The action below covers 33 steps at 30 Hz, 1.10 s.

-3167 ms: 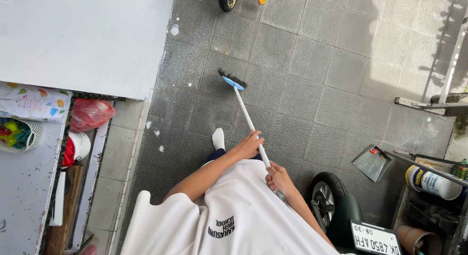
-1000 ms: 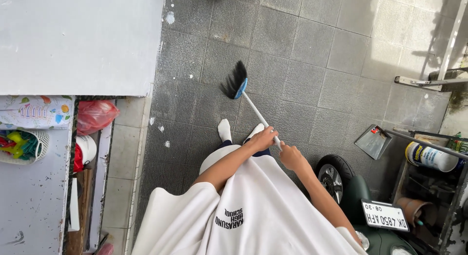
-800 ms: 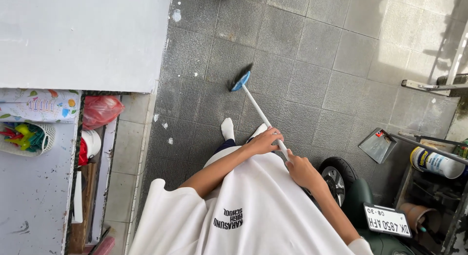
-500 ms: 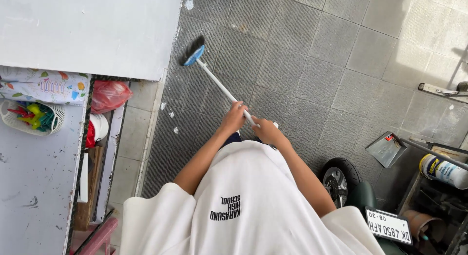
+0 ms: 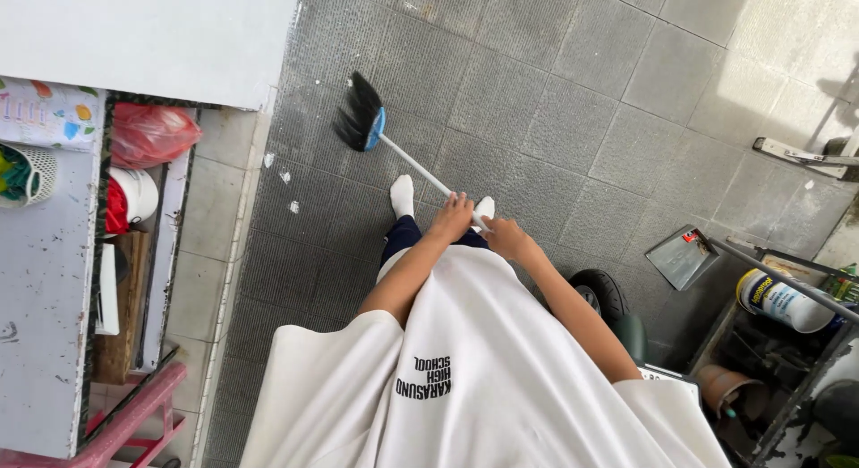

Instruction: The person sweeps a tiled floor using a broom and dustpan, gathering debris into the dustpan. They move a bicycle to access a corner, continue sweeping, and then collect the swept debris into the dustpan.

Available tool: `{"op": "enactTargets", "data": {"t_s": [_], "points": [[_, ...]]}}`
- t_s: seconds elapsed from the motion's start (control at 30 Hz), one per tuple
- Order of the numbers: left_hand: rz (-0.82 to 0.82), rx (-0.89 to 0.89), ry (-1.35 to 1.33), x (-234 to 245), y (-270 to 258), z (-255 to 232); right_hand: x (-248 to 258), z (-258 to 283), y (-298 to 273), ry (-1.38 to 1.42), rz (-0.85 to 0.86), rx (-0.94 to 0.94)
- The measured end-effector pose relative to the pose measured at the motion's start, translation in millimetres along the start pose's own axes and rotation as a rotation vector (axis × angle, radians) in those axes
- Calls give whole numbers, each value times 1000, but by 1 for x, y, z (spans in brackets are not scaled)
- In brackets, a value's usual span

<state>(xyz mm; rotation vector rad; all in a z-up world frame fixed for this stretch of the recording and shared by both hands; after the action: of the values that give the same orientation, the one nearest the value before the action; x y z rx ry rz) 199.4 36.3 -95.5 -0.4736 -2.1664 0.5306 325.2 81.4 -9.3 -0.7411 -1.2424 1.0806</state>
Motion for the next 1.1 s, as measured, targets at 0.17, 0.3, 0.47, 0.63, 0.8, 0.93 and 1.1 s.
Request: {"op": "enactTargets", "data": {"t_s": [0.17,0.3,0.47,0.63,0.8,0.93,1.1], "points": [[-22,-247,5,-56,24,-124,9,-114,-80,-25,-67,-93],[-31,-473,34,-45,19,-198,31,-151,-145,-91,-105,-48],[-54,-495,-20,8,-18,-241,69,-150,-232,-1,-91,83],[-155,-265,-4,32,-40,-207,90,-98,-220,-36,-86,162],[-349,-11,-1,37,-28,-95,47,-24,-56,-10,-55,440],[-262,258,-64,45,-11,-27,6,18,55,-81,-80,473],[-35,261,-214,17,27,-26,6,-12,87,-141,-90,380]]}}
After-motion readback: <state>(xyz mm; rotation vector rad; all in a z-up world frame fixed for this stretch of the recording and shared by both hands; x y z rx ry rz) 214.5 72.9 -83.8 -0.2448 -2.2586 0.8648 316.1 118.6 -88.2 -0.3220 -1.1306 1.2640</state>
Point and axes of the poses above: each hand's wrist, its own y-axis towards the middle knuckle, its own x-axis out of the back of the hand, z = x × y, the point moved 4 cm from there along y, towards the middle knuckle, and after that the axes turned 1 degree about -y, right-handed, at the moved point
